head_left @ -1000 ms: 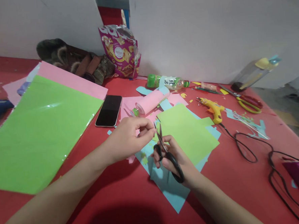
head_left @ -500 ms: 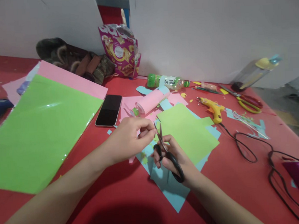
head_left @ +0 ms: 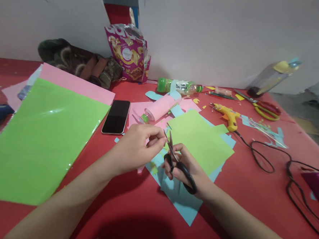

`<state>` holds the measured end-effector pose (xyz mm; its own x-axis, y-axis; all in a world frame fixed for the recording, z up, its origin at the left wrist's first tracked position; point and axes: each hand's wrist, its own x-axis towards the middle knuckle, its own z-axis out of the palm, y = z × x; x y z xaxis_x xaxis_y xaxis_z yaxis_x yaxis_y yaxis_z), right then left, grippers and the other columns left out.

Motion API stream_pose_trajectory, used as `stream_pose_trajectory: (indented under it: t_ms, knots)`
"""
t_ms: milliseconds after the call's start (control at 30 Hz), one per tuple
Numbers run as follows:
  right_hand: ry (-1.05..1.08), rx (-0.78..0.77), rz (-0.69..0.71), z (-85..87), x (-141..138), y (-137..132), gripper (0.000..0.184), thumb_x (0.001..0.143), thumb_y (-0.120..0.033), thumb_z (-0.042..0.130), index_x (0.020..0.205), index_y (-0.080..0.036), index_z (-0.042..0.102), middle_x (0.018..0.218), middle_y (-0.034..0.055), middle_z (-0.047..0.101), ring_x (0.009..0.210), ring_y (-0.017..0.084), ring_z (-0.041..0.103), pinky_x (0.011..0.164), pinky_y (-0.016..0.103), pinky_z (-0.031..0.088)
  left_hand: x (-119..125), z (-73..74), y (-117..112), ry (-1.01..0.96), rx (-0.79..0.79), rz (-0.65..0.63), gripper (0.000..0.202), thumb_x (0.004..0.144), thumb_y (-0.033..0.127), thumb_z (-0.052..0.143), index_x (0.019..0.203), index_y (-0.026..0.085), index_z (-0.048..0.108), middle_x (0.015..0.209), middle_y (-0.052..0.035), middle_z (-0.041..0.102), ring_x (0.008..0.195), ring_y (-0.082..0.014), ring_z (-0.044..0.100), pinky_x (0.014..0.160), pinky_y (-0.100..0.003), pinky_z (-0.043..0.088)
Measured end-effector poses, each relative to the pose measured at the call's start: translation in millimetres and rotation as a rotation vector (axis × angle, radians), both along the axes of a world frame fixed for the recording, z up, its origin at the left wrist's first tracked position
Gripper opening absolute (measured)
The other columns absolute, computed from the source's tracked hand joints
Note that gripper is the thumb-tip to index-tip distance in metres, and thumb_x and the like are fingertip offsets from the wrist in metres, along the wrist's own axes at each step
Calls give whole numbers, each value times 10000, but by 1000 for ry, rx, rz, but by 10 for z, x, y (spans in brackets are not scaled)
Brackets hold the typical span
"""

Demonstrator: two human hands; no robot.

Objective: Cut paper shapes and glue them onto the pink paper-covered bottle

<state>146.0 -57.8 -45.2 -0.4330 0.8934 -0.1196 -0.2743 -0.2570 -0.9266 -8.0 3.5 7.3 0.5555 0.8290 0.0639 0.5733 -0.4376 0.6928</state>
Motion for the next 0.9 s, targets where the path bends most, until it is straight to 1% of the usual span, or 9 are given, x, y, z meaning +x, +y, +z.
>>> stream_pose_trajectory:
  t_ms: [233,467,633,900]
  knots:
    - [15,-14,-1,-12,-1,-2,398,669,-429,616,859,-241,321,640,-59,403,531,77,376,529,246,300,-23,0,3,39,22,-6,223,772,247,421,642,138,565,543,10,507,514,-85,443,521,-194,346]
    - [-11,-7,-3,7,-8,1,399,662,-431,621,839,-228,327,617,-62,406,518,75,365,493,222,277,-24,27,12,79,76,-7,234,761,217,440,578,122,552,487,26,439,477,-70,366,465,-186,288]
    - [-39,-5,0,11,-7,2,385,669,-423,618,837,-224,334,613,-63,403,512,72,366,481,212,278,-38,25,18,77,71,-14,219,757,200,450,580,120,552,531,15,505,504,-68,409,486,-181,302]
    - [-69,-20,-1,7,-7,9,379,665,-416,621,830,-222,340,602,-70,394,478,60,344,444,197,261,-52,21,29,101,83,-5,238,761,216,447,562,125,539,516,16,498,495,-70,405,477,-183,299]
